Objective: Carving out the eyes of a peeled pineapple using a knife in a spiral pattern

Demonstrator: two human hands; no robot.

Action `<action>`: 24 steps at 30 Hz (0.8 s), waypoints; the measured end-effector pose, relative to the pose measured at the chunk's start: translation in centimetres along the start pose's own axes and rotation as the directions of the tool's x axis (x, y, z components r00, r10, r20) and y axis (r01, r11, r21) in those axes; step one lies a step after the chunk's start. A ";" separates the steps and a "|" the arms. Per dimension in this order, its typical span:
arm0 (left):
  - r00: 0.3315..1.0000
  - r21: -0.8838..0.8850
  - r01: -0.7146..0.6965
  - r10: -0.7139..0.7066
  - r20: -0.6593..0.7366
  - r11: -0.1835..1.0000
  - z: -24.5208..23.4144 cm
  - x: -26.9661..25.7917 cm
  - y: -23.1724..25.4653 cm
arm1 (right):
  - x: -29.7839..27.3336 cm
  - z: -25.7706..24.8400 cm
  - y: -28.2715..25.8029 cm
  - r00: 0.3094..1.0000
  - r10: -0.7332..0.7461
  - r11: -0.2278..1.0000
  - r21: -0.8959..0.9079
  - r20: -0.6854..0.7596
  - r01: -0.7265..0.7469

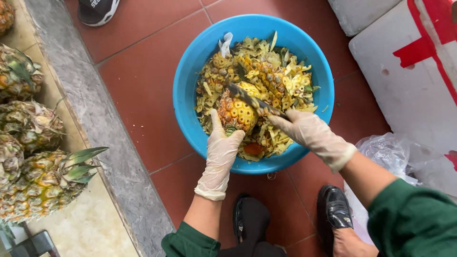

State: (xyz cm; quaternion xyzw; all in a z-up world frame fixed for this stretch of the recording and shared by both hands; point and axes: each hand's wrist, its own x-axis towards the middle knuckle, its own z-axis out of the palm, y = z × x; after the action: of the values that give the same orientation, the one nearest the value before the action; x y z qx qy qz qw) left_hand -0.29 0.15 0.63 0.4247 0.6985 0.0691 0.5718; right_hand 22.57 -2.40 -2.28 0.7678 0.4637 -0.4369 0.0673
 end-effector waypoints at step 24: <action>1.000 -0.173 -0.001 -0.004 -0.027 0.985 -0.2 -0.1 -2.8 | 2.5 -0.3 0.5 0.997 0.071 0.917 0.395 -0.006 -0.063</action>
State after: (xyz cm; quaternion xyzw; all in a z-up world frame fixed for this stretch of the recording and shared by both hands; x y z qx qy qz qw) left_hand -1.92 -1.59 -0.78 0.3719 0.6980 0.1348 0.5969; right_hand 23.58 -0.88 -4.02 0.7855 0.3403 -0.5110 -0.0783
